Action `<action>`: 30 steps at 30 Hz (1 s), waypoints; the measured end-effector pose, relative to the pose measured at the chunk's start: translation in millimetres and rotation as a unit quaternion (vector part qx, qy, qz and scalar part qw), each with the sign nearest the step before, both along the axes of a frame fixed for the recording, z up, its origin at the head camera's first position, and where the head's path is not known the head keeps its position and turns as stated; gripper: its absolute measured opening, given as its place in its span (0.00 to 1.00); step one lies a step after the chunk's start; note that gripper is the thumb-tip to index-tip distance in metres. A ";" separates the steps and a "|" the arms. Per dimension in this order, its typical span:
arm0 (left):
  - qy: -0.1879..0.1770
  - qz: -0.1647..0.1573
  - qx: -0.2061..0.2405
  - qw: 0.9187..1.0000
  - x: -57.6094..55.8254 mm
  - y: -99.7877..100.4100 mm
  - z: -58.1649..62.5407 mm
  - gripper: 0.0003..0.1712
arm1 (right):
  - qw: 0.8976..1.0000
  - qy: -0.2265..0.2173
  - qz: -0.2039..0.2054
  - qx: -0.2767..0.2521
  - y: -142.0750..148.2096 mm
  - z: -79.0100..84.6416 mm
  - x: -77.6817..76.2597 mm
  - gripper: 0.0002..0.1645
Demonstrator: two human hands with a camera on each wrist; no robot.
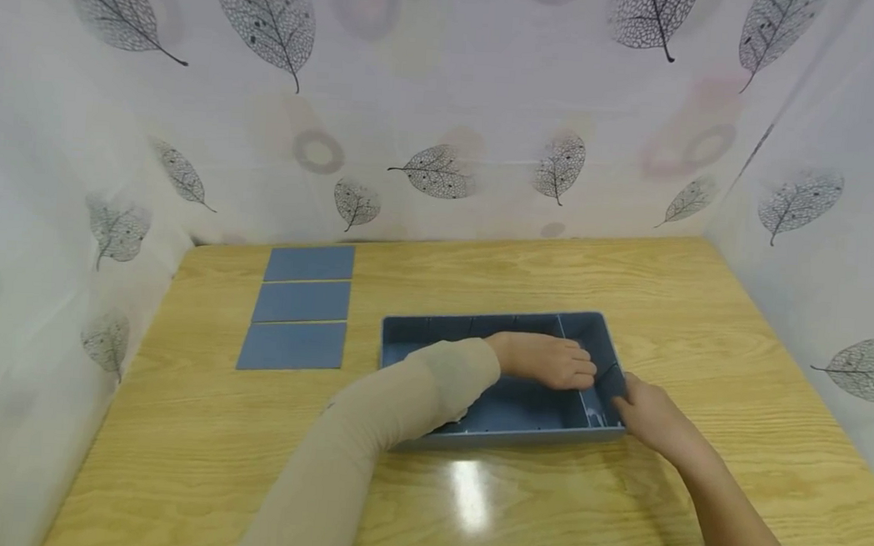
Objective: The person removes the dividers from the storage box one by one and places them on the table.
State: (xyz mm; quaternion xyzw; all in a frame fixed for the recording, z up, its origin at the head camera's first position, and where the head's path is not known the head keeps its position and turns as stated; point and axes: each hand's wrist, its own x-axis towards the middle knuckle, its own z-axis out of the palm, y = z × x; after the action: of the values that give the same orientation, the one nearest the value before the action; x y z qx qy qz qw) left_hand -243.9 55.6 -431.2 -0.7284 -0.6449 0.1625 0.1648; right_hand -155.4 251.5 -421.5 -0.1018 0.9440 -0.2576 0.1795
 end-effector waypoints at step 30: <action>-0.036 0.037 -0.086 0.995 0.0 3.1 29.4 0.20 | 1.000 -0.014 0.013 -0.014 2.2 2.3 -0.2 0.21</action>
State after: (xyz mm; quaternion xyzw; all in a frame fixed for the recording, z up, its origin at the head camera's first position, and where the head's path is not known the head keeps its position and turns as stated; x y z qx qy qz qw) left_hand -244.0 58.7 -401.9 -0.7206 -0.6607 0.1974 0.0717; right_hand -155.7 253.7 -419.3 -0.1126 0.9363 -0.2694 0.1951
